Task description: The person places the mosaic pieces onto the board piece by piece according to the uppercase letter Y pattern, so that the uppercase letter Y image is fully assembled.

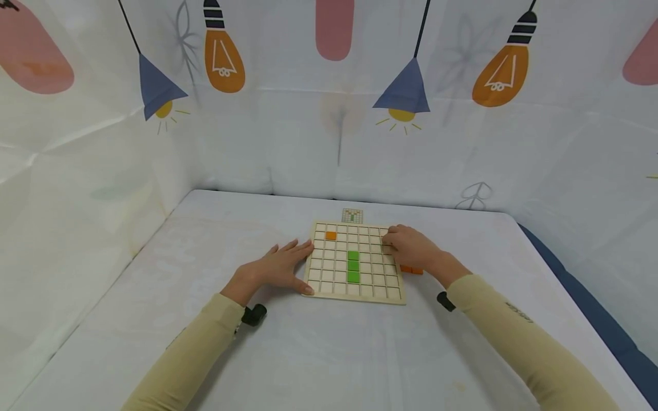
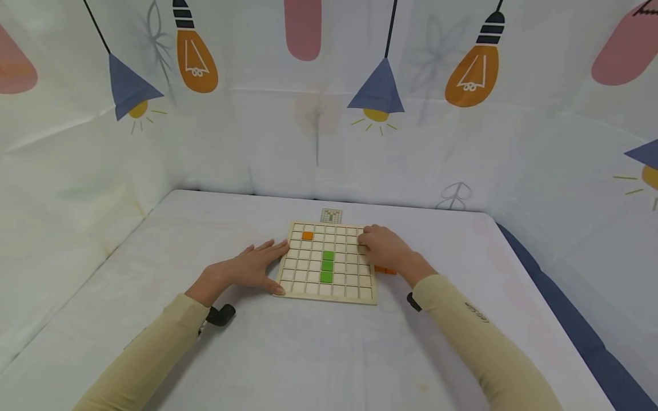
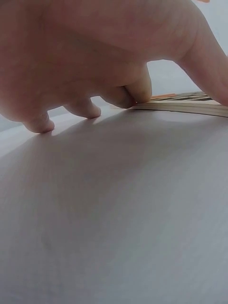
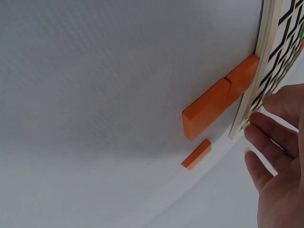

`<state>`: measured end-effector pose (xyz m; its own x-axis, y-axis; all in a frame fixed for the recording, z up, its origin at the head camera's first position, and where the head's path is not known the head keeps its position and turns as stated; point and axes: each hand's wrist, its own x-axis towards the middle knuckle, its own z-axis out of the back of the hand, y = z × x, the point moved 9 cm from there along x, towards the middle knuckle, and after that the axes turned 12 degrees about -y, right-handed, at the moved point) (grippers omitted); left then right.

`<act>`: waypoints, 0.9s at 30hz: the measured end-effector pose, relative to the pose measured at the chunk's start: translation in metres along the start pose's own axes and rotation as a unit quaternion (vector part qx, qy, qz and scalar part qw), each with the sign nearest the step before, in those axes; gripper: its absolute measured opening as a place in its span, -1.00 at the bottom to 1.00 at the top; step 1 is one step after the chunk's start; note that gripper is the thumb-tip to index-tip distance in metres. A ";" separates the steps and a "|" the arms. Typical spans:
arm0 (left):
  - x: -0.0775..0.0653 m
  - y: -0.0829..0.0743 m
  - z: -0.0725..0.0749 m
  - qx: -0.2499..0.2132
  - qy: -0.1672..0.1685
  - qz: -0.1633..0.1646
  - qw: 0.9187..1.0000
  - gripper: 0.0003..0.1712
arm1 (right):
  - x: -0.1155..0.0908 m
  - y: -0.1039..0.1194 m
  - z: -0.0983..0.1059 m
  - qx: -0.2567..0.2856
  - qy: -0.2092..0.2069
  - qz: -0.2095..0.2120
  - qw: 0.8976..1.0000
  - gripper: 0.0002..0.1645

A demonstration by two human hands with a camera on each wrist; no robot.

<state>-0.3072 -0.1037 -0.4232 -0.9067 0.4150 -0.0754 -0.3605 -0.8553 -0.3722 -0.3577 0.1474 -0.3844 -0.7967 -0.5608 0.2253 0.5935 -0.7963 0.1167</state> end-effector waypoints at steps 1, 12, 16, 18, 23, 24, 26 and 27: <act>0.000 0.000 0.000 0.001 0.000 0.000 1.000 0.35 | 0.000 -0.001 0.000 -0.003 0.000 -0.001 1.000 -0.72; 0.001 0.002 -0.003 0.001 -0.003 -0.003 1.000 0.34 | -0.006 -0.011 0.006 -0.017 -0.009 -0.016 1.000 -0.70; 0.001 0.002 -0.003 0.001 -0.003 -0.002 1.000 0.35 | -0.009 -0.016 0.007 -0.024 -0.012 -0.018 0.999 -0.72; 0.001 0.002 -0.003 0.001 -0.003 -0.002 1.000 0.35 | -0.010 -0.020 0.006 -0.029 -0.008 -0.026 0.999 -0.71; 0.001 0.003 -0.004 0.003 -0.003 -0.001 1.000 0.35 | -0.015 -0.028 0.006 -0.029 0.010 -0.060 0.998 -0.67; 0.001 0.003 -0.004 0.003 -0.003 -0.002 1.000 0.35 | -0.016 -0.030 0.005 -0.029 0.013 -0.067 0.997 -0.67; 0.002 0.004 -0.005 0.002 -0.004 -0.001 1.000 0.35 | -0.019 -0.033 0.005 -0.029 0.017 -0.075 0.997 -0.67; 0.002 0.004 -0.005 0.002 -0.004 -0.002 1.000 0.36 | -0.021 -0.035 0.005 -0.031 0.018 -0.077 0.996 -0.67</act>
<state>-0.3098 -0.1047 -0.4294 -0.9072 0.4154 -0.0669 -0.3644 -0.8551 -0.3687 -0.3611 0.1876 -0.3879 -0.8819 -0.4379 0.1745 0.4568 -0.8852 0.0874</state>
